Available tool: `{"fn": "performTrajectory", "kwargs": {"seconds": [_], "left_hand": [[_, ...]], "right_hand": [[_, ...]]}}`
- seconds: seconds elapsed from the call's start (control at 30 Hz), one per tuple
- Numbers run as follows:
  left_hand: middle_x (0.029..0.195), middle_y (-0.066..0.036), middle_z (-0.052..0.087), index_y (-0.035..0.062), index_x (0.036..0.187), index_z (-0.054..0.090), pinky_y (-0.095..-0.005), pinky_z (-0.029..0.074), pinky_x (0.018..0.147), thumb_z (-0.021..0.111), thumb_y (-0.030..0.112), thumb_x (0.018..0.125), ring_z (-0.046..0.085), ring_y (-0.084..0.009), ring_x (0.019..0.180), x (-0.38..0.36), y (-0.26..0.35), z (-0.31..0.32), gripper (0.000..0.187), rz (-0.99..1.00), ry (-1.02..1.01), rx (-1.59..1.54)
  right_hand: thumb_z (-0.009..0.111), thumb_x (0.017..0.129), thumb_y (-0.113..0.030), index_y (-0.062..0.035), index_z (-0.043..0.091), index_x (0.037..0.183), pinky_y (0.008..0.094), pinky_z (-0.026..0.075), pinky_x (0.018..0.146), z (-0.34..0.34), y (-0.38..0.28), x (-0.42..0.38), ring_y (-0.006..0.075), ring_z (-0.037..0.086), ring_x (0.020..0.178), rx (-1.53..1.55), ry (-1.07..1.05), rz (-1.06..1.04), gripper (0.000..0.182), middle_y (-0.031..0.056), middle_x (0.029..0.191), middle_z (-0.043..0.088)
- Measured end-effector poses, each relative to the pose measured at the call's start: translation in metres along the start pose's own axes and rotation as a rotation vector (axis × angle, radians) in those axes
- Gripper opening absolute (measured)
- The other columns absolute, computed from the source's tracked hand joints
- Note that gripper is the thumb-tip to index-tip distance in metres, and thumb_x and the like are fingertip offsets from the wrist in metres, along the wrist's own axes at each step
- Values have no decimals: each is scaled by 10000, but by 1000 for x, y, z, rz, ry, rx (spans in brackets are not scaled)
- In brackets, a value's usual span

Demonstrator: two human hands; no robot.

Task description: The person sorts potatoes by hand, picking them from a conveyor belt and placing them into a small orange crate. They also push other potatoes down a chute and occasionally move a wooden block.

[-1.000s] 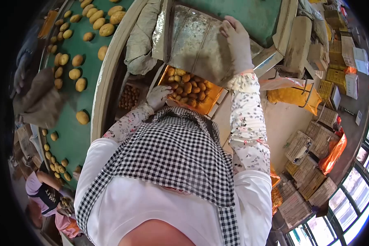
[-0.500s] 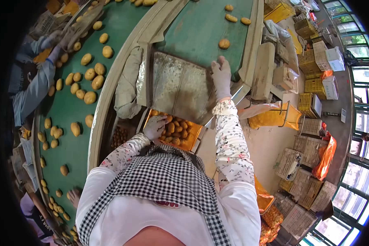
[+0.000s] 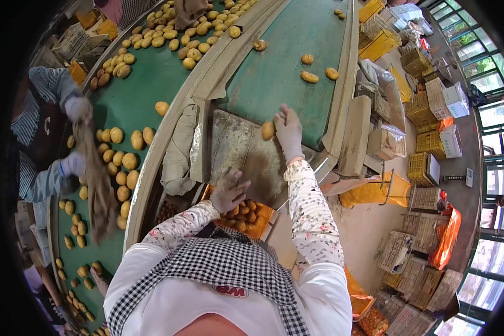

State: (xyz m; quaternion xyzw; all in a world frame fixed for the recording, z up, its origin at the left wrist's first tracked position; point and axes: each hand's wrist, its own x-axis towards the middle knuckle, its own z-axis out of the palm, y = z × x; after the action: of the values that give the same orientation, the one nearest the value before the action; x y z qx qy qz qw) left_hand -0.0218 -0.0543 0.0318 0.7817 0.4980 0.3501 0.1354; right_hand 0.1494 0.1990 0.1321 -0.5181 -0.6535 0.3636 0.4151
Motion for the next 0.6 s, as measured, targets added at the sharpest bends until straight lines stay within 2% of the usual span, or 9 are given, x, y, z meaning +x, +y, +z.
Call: {"fn": "performTrajectory", "kwargs": {"seconds": [0.13,0.2,0.27,0.3,0.33,0.4,0.43,0.5,0.6], "left_hand": [[1558,-182,414,233,1465,567,-653,206,1222,760,303,845,373,-406,1454,38,-8,-4,653,-80,-60,74],[1586,-170,393,234,1458,574,-652,195,1226,770,327,832,377,-402,1452,47,-15,-3,663,-76,-119,135],[1609,-150,376,235,1446,586,-652,189,1228,773,341,824,368,-397,1459,42,-28,10,658,-77,-176,217],[1620,-140,368,235,1440,592,-651,187,1230,775,348,820,364,-395,1463,41,-33,14,656,-81,-205,256],[1613,-132,380,238,1439,593,-649,187,1231,769,347,826,362,-388,1466,44,-35,11,647,-99,-208,254],[1597,-116,406,244,1438,595,-644,187,1234,759,345,837,357,-373,1472,52,-37,-1,630,-138,-219,248],[1587,-117,418,241,1439,594,-641,188,1235,754,350,843,360,-367,1470,53,-43,2,627,-188,-156,227],[1567,-118,441,235,1442,590,-634,190,1238,745,359,854,367,-355,1467,54,-55,10,621,-284,-29,187],[1573,-119,440,170,1467,550,-614,152,1256,690,356,905,346,-331,1491,52,-50,8,608,-224,-94,190]], "right_hand": [[677,965,-111,26,520,1440,295,518,844,-31,-8,34,144,595,907,-92,219,0,519,119,1123,657],[700,966,-152,9,464,1495,332,516,901,-47,10,65,189,616,977,-89,329,32,600,159,1213,648],[723,966,-204,19,404,1536,375,491,994,-62,30,94,278,619,1140,-34,343,121,690,213,1361,602],[740,960,-254,50,370,1545,401,454,1064,-74,69,118,349,581,1268,106,276,148,756,247,1494,512],[750,956,-293,36,346,1556,380,488,985,-75,96,133,286,617,1158,-280,417,96,795,252,1374,582],[767,942,-314,54,282,1581,390,450,1074,-76,79,144,328,562,1312,-69,394,293,882,248,1547,452],[773,935,-340,30,258,1598,389,467,1060,-68,41,136,318,524,1358,28,395,379,917,247,1558,433],[791,918,-346,0,293,1594,382,491,1028,-66,76,162,297,561,1311,-156,470,271,908,215,1549,451],[792,920,-320,-3,360,1564,374,482,1040,-53,81,186,293,586,1277,-257,532,214,838,194,1505,504]]}}
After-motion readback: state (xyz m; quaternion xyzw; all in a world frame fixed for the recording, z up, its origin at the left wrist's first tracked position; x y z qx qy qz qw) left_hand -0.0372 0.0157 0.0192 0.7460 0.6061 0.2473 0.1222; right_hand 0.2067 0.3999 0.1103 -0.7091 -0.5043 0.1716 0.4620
